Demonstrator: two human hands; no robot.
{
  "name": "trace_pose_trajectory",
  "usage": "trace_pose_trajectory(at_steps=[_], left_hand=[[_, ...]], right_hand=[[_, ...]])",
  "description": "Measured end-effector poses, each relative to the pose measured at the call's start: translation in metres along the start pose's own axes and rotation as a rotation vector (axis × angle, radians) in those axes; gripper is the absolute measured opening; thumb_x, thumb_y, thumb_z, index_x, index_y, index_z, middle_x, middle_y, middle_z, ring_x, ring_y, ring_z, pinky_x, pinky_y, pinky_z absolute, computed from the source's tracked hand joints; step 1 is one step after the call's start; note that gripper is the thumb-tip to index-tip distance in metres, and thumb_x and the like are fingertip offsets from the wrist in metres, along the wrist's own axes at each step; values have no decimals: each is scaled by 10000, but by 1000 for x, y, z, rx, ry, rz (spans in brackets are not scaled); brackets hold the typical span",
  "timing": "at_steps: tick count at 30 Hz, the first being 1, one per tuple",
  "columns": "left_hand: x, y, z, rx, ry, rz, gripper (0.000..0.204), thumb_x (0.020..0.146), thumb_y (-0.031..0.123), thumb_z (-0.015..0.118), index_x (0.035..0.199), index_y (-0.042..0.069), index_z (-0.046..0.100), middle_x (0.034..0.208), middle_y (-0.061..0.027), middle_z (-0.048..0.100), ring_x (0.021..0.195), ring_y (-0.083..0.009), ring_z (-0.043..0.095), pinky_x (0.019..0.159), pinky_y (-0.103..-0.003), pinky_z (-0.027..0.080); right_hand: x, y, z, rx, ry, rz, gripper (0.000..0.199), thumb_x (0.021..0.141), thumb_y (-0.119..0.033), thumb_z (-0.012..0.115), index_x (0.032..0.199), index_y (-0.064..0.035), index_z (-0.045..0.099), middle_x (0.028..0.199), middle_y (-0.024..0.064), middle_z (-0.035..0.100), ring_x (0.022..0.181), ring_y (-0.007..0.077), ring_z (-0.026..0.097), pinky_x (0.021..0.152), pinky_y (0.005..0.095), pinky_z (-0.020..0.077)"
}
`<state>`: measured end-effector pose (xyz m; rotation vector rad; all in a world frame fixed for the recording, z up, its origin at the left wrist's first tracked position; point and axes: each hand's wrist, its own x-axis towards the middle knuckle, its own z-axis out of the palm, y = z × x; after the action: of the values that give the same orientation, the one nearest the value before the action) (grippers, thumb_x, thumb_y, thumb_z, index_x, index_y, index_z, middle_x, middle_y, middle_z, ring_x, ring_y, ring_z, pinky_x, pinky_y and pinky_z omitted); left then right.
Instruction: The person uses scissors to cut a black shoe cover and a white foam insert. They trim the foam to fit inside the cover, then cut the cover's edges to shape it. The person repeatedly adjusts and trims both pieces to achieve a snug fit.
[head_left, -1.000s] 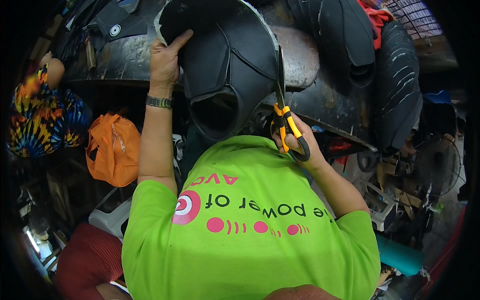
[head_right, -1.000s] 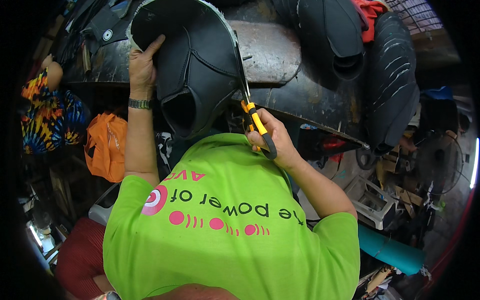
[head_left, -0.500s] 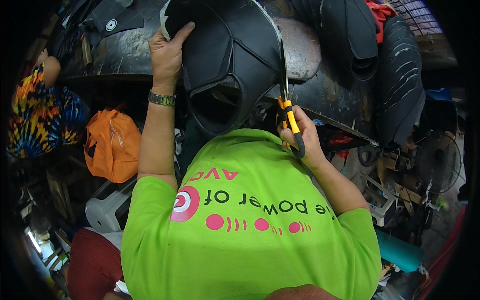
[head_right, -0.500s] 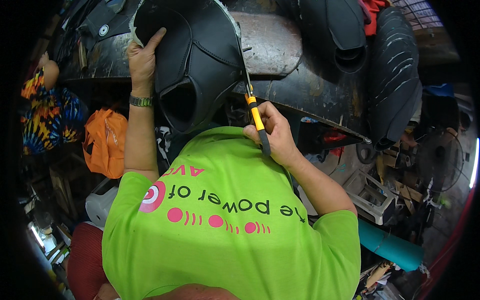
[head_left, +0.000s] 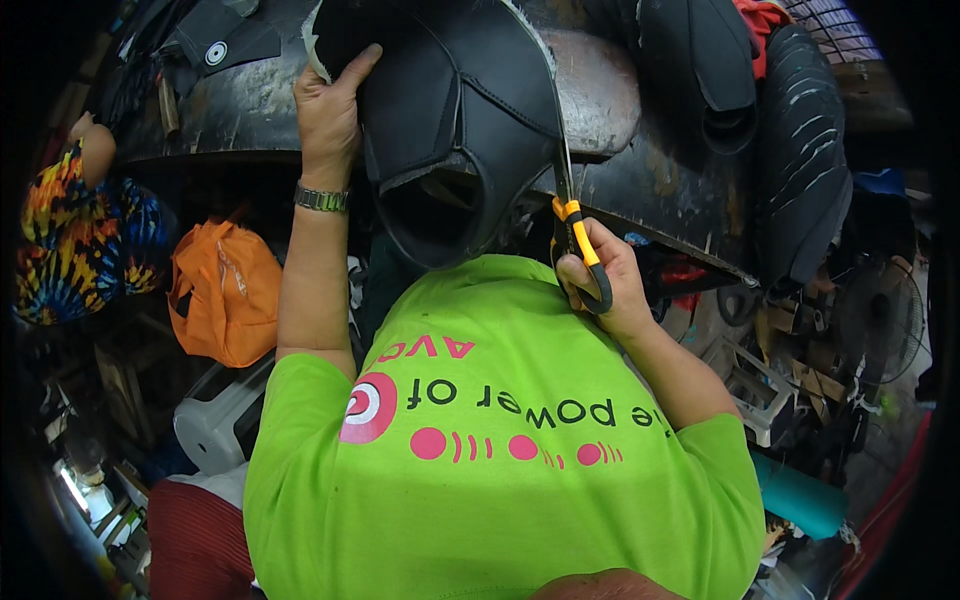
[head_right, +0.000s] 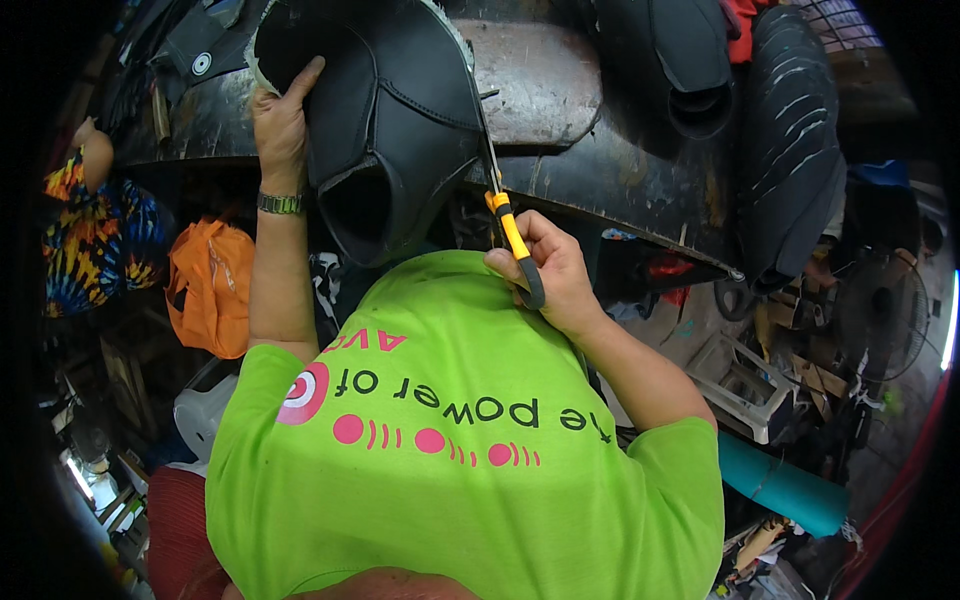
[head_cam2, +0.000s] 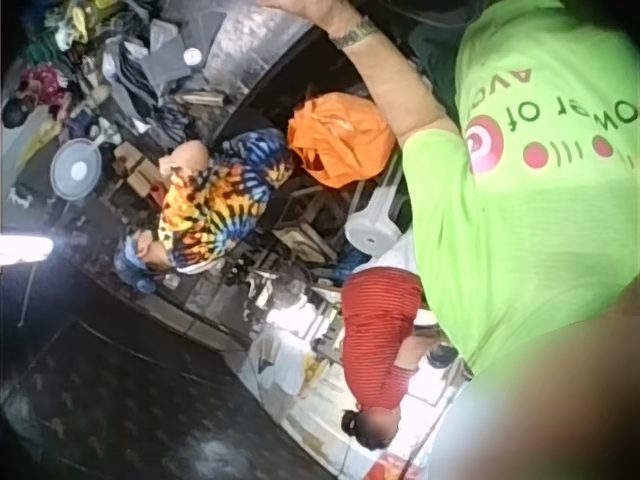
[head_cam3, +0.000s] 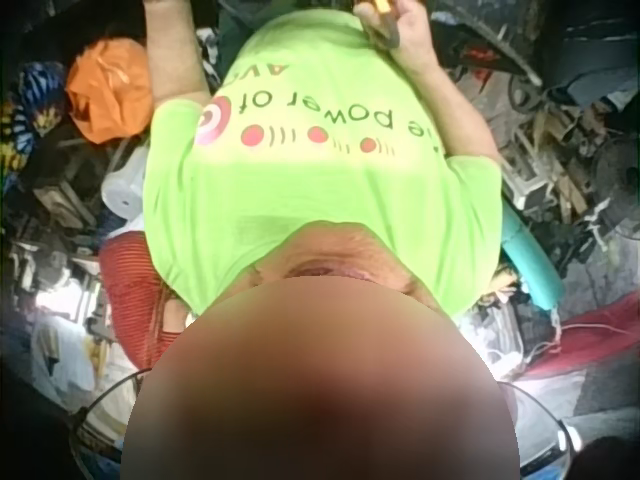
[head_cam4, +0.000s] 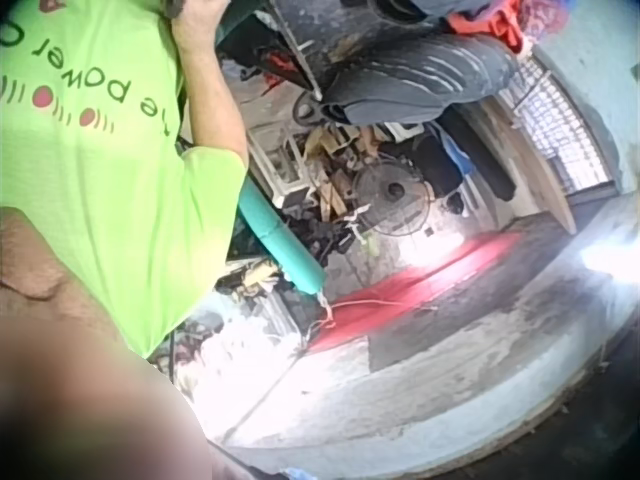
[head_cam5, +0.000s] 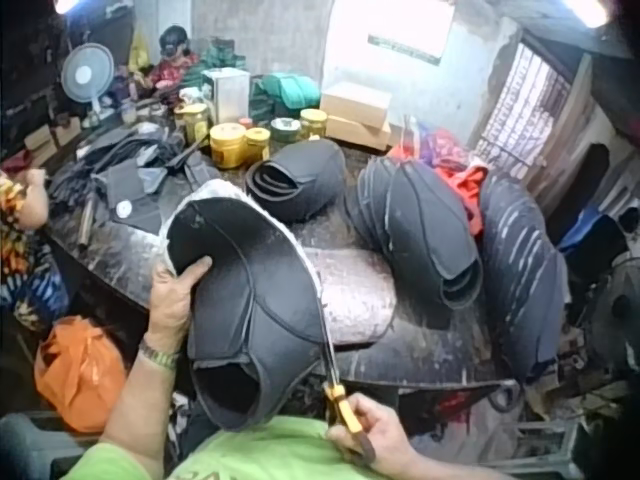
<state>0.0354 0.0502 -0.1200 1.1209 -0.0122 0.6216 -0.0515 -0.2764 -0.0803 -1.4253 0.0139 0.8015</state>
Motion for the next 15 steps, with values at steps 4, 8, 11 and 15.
trace_pose_trajectory(at_steps=[4,8,11,15], left_hand=[[3,5,-6,-15,-53,-104,210,856,-21,726,1055,46,728,1020,-46,738,889,-134,699,813,-268,563],[4,7,-8,0,-146,-135,229,860,-25,721,1079,41,719,1030,-55,738,893,-135,699,810,-267,567],[1,5,-3,10,-178,-131,234,863,-25,719,1087,40,718,1025,-57,739,883,-133,701,803,-262,569],[-1,7,-2,-1,-184,-159,237,864,-26,716,1092,40,719,1023,-54,739,875,-130,702,793,-259,570]], right_hand=[[2,-5,-4,-50,-91,-24,353,879,-325,701,1023,-59,518,766,6,528,658,83,527,646,235,463],[7,-6,-3,7,-116,-37,362,897,-334,677,1050,-46,519,763,14,529,663,94,531,644,245,464],[12,-8,0,57,-83,-57,374,912,-345,665,1065,-38,518,761,19,531,658,98,529,633,246,460],[17,-10,1,75,-111,-82,361,923,-327,667,1073,-34,519,761,15,530,639,83,514,585,231,449]])
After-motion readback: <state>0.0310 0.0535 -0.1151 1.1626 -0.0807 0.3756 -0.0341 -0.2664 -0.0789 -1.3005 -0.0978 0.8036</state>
